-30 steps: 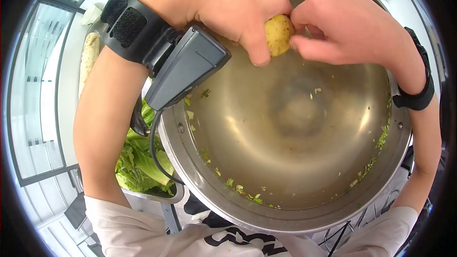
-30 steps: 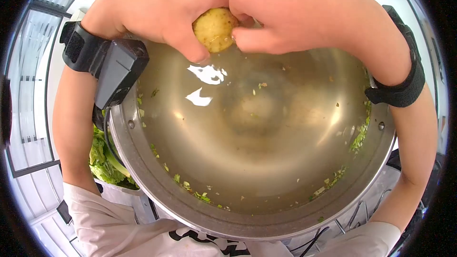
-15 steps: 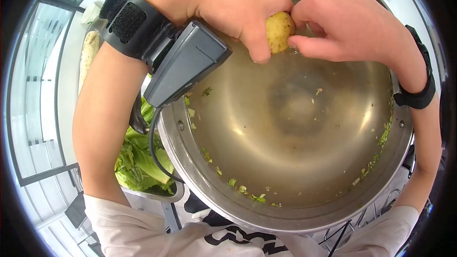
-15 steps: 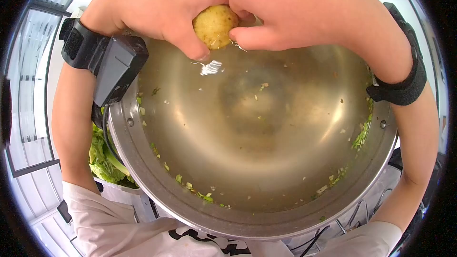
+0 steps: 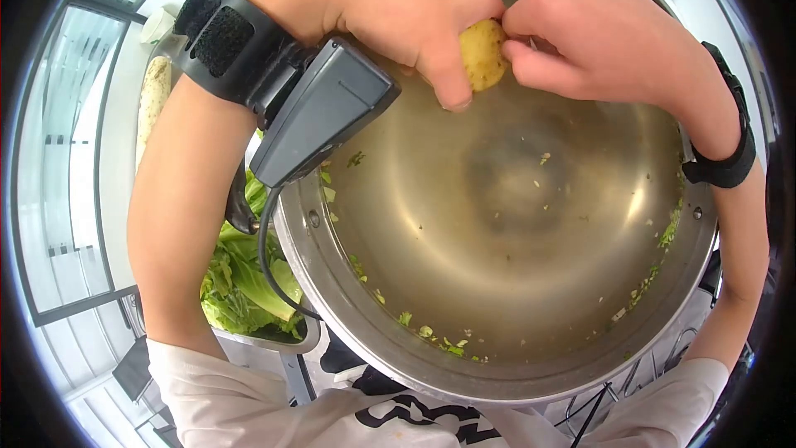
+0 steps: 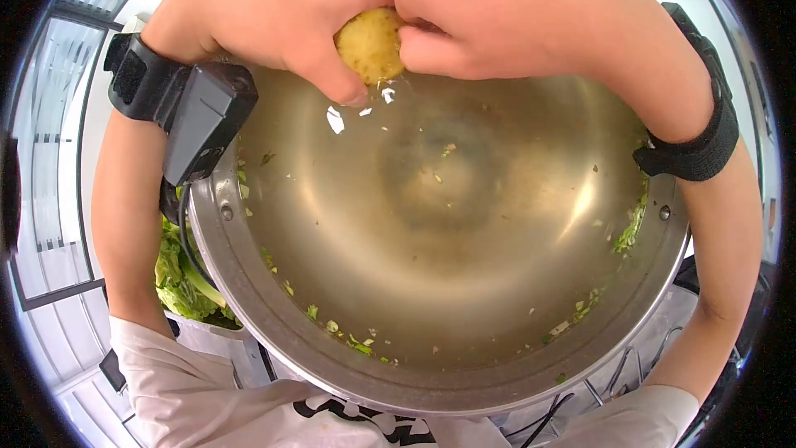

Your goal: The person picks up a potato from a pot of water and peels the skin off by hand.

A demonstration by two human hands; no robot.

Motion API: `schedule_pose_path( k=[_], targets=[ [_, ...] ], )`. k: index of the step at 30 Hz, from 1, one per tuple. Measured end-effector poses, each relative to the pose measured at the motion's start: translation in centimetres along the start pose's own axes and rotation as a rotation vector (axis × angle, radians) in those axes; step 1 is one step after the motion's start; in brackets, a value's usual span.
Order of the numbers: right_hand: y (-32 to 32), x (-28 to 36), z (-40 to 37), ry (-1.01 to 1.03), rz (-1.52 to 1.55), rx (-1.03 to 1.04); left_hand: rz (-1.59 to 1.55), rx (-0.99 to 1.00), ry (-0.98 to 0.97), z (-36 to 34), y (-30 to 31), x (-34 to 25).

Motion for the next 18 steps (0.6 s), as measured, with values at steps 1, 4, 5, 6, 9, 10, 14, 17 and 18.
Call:
schedule_pose_path(
  k=[1, 4, 5, 6, 9, 10, 14, 17, 18],
  targets=[
    [-0.3, -0.4, 0.0, 0.035, -0.003, -0.036, -0.007, -0.029, -0.073, -0.4, -0.1, 0.3],
    [0.2, -0.3, -0.2, 0.101, 0.041, -0.004, -0.001, -0.101, -0.197, -0.6, -0.6, 0.4],
    [0.3, -0.2, -0.2, 0.097, 0.048, 0.017, -0.012, -0.098, -0.182, -0.4, -0.7, 0.6],
    [0.5, 0.0, -0.2, 0.093, 0.054, 0.039, -0.023, -0.096, -0.168, -0.3, -0.8, 0.8],
    [0.3, 0.3, 0.0, 0.031, 0.018, 0.041, -0.053, -0.03, -0.02, 0.5, -0.6, 1.1],
    [-0.1, 0.2, 0.2, 0.013, 0.005, 0.025, -0.023, -0.015, 0.018, 0.4, -0.3, 0.5],
    [-0.2, 0.1, 0.1, 0.005, 0.0, -0.004, 0.068, -0.084, -0.078, -0.9, -0.4, -0.2],
    [0.6, 0.4, 0.2, -0.023, 0.053, 0.1, 0.067, -0.088, -0.087, -0.9, -0.5, -0.4],
    [0.6, 0.5, 0.2, -0.021, 0.067, 0.116, 0.064, -0.093, -0.092, -0.9, -0.5, -0.4]
  ],
)
Point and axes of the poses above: each hand's wrist, its own z-axis towards the middle knuckle, its own y-axis out of the back of the hand, x = y × z, the point moved 5 cm from there along z, towards the middle knuckle, and after that the axes turned 11 degrees about -y, right-handed, at the moved point
